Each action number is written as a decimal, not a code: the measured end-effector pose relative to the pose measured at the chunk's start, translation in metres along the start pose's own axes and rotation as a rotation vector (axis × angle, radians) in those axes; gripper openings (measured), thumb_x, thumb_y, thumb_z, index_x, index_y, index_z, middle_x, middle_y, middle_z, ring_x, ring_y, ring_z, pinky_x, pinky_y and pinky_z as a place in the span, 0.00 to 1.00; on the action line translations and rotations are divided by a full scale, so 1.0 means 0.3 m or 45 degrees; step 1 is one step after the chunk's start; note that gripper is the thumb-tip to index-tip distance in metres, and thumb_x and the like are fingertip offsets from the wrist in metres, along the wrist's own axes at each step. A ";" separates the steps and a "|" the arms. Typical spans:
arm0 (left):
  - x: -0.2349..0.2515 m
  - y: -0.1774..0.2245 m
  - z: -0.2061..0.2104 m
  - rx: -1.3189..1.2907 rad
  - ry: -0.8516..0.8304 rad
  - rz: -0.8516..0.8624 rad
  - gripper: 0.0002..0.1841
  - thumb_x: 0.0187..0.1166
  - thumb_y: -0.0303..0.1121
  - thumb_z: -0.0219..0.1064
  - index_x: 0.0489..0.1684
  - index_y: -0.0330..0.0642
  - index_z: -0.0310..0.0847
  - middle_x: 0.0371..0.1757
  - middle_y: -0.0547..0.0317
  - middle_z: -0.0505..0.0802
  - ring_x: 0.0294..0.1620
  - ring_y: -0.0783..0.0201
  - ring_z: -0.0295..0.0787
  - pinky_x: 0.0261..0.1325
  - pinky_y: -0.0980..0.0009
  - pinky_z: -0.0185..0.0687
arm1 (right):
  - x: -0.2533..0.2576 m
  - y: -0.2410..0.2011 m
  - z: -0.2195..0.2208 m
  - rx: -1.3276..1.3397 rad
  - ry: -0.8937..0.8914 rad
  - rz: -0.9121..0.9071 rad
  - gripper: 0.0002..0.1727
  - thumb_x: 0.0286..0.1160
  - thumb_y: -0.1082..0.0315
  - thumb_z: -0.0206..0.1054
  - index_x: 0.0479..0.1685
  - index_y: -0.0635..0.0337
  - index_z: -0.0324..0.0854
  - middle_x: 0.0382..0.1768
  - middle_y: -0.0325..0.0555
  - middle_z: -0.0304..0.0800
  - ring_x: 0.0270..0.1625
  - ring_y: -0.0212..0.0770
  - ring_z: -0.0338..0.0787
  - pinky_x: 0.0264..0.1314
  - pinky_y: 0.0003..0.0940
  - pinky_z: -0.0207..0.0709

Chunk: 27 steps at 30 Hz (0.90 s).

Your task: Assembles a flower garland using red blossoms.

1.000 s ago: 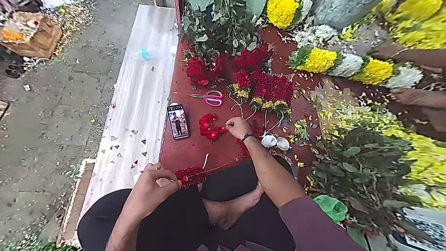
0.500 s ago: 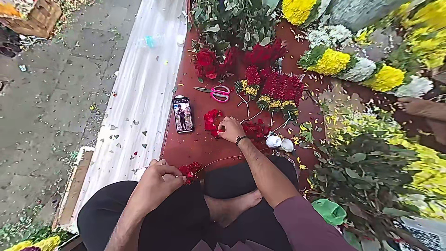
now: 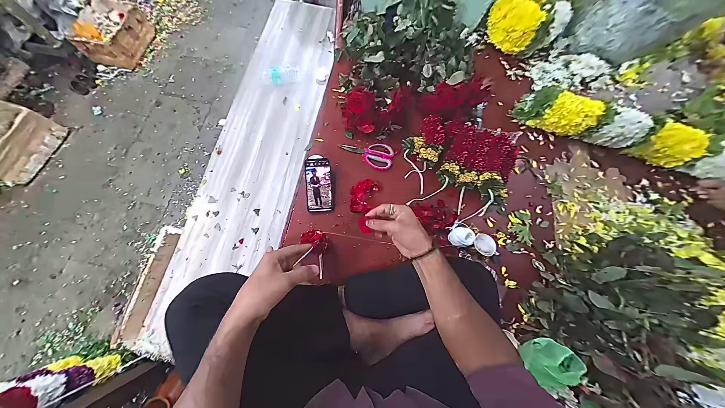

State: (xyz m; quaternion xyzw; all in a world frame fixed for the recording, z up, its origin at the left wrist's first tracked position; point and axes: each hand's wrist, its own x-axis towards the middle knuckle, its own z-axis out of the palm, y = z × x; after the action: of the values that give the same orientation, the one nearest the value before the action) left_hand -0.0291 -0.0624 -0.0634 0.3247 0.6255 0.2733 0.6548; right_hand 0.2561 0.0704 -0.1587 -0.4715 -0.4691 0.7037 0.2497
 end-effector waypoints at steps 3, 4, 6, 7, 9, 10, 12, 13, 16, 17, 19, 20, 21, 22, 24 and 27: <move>-0.002 -0.002 0.026 -0.185 0.040 0.009 0.31 0.78 0.34 0.74 0.82 0.33 0.73 0.52 0.51 0.96 0.45 0.63 0.93 0.58 0.65 0.89 | -0.106 -0.046 0.136 0.262 -0.310 -0.111 0.07 0.66 0.76 0.76 0.42 0.66 0.91 0.42 0.52 0.92 0.30 0.37 0.86 0.31 0.32 0.84; 0.003 -0.005 0.036 -0.251 0.067 0.026 0.32 0.79 0.32 0.73 0.83 0.32 0.72 0.50 0.48 0.96 0.45 0.61 0.94 0.58 0.65 0.89 | -0.127 -0.058 0.173 0.288 -0.401 -0.150 0.06 0.66 0.77 0.77 0.41 0.67 0.91 0.43 0.52 0.92 0.30 0.37 0.86 0.31 0.31 0.85; 0.012 -0.011 0.046 -0.304 0.082 0.024 0.32 0.78 0.31 0.74 0.84 0.33 0.71 0.53 0.47 0.96 0.52 0.59 0.95 0.65 0.63 0.88 | -0.150 -0.075 0.233 0.200 -0.446 -0.224 0.07 0.64 0.78 0.79 0.40 0.67 0.92 0.42 0.51 0.93 0.32 0.37 0.88 0.33 0.31 0.87; 0.018 -0.017 0.048 -0.303 0.071 0.023 0.33 0.76 0.31 0.76 0.83 0.34 0.72 0.52 0.48 0.97 0.53 0.59 0.95 0.66 0.62 0.87 | -0.153 -0.081 0.253 0.124 -0.417 -0.256 0.08 0.62 0.78 0.80 0.41 0.67 0.92 0.42 0.50 0.94 0.35 0.38 0.91 0.39 0.33 0.89; 0.030 -0.023 0.055 -0.312 0.042 0.035 0.37 0.70 0.29 0.80 0.83 0.34 0.73 0.47 0.48 0.97 0.49 0.60 0.96 0.63 0.63 0.90 | -0.151 -0.078 0.280 0.048 -0.307 -0.278 0.12 0.59 0.78 0.82 0.42 0.67 0.91 0.39 0.50 0.95 0.39 0.41 0.94 0.47 0.38 0.92; 0.033 -0.023 0.058 -0.318 0.029 0.042 0.38 0.68 0.28 0.81 0.83 0.33 0.73 0.46 0.47 0.98 0.47 0.59 0.96 0.61 0.63 0.91 | -0.150 -0.072 0.287 0.039 -0.261 -0.271 0.13 0.59 0.78 0.82 0.43 0.66 0.90 0.38 0.50 0.95 0.39 0.42 0.95 0.47 0.39 0.93; 0.036 -0.023 0.057 -0.322 0.011 0.045 0.39 0.66 0.24 0.80 0.83 0.31 0.71 0.44 0.45 0.97 0.45 0.59 0.97 0.59 0.63 0.92 | -0.151 -0.063 0.293 0.053 -0.242 -0.232 0.15 0.58 0.77 0.82 0.45 0.65 0.88 0.37 0.50 0.94 0.38 0.43 0.94 0.42 0.38 0.92; 0.036 -0.025 0.057 -0.324 0.013 0.041 0.40 0.65 0.23 0.80 0.84 0.31 0.71 0.43 0.45 0.97 0.44 0.58 0.96 0.57 0.63 0.92 | -0.153 -0.061 0.291 0.079 -0.275 -0.201 0.17 0.58 0.77 0.81 0.48 0.65 0.87 0.39 0.51 0.94 0.38 0.43 0.94 0.40 0.38 0.91; 0.036 -0.022 0.057 -0.335 0.052 0.027 0.38 0.65 0.22 0.79 0.82 0.30 0.72 0.42 0.45 0.97 0.42 0.58 0.96 0.56 0.63 0.92 | -0.140 -0.054 0.258 0.211 -0.521 -0.169 0.28 0.58 0.80 0.80 0.63 0.66 0.80 0.47 0.55 0.92 0.43 0.47 0.93 0.47 0.42 0.91; 0.036 -0.022 0.056 -0.339 0.073 0.030 0.37 0.65 0.22 0.79 0.81 0.30 0.73 0.42 0.44 0.97 0.43 0.59 0.96 0.57 0.63 0.92 | -0.132 -0.047 0.248 0.196 -0.598 -0.200 0.32 0.57 0.81 0.80 0.68 0.65 0.77 0.50 0.55 0.91 0.45 0.47 0.93 0.50 0.42 0.91; 0.040 -0.025 0.053 -0.354 0.102 0.044 0.36 0.64 0.22 0.78 0.80 0.29 0.74 0.45 0.43 0.97 0.44 0.58 0.96 0.59 0.62 0.91 | -0.128 -0.027 0.243 0.088 -0.650 -0.301 0.35 0.58 0.79 0.80 0.72 0.64 0.76 0.55 0.52 0.90 0.48 0.45 0.92 0.52 0.40 0.90; 0.042 -0.026 0.054 -0.359 0.112 0.043 0.36 0.64 0.21 0.78 0.80 0.28 0.74 0.46 0.43 0.97 0.46 0.57 0.96 0.59 0.62 0.91 | -0.134 -0.018 0.252 0.033 -0.613 -0.356 0.32 0.60 0.78 0.79 0.70 0.65 0.78 0.55 0.51 0.90 0.49 0.43 0.93 0.53 0.39 0.91; 0.044 -0.028 0.056 -0.360 0.119 0.041 0.36 0.64 0.21 0.78 0.80 0.28 0.74 0.47 0.42 0.97 0.46 0.57 0.96 0.60 0.61 0.91 | -0.142 -0.013 0.267 -0.006 -0.544 -0.403 0.28 0.61 0.77 0.79 0.66 0.66 0.82 0.55 0.49 0.92 0.50 0.41 0.93 0.56 0.39 0.91; 0.046 -0.030 0.060 -0.353 0.128 0.040 0.37 0.64 0.21 0.78 0.80 0.28 0.73 0.46 0.43 0.97 0.46 0.56 0.96 0.60 0.61 0.91 | -0.150 -0.008 0.284 -0.035 -0.458 -0.436 0.22 0.63 0.76 0.79 0.61 0.66 0.86 0.53 0.48 0.94 0.50 0.40 0.94 0.58 0.39 0.91; 0.050 -0.034 0.068 -0.301 0.163 0.051 0.40 0.63 0.21 0.79 0.82 0.28 0.71 0.39 0.45 0.96 0.40 0.58 0.95 0.55 0.61 0.92 | -0.159 0.000 0.309 -0.043 -0.330 -0.466 0.15 0.66 0.75 0.79 0.53 0.65 0.89 0.49 0.46 0.95 0.49 0.39 0.94 0.56 0.39 0.92; 0.054 -0.042 0.065 -0.155 0.172 0.089 0.43 0.62 0.25 0.81 0.85 0.33 0.68 0.33 0.51 0.96 0.34 0.61 0.93 0.48 0.64 0.91 | -0.163 0.005 0.318 0.051 -0.272 -0.402 0.15 0.65 0.76 0.80 0.51 0.67 0.89 0.48 0.48 0.95 0.47 0.41 0.95 0.55 0.38 0.92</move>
State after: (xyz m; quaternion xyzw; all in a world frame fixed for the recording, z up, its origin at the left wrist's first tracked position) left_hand -0.0093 -0.0595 -0.0833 0.2867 0.6388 0.3547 0.6196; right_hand 0.1917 -0.0095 -0.1282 -0.3097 -0.5469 0.7110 0.3152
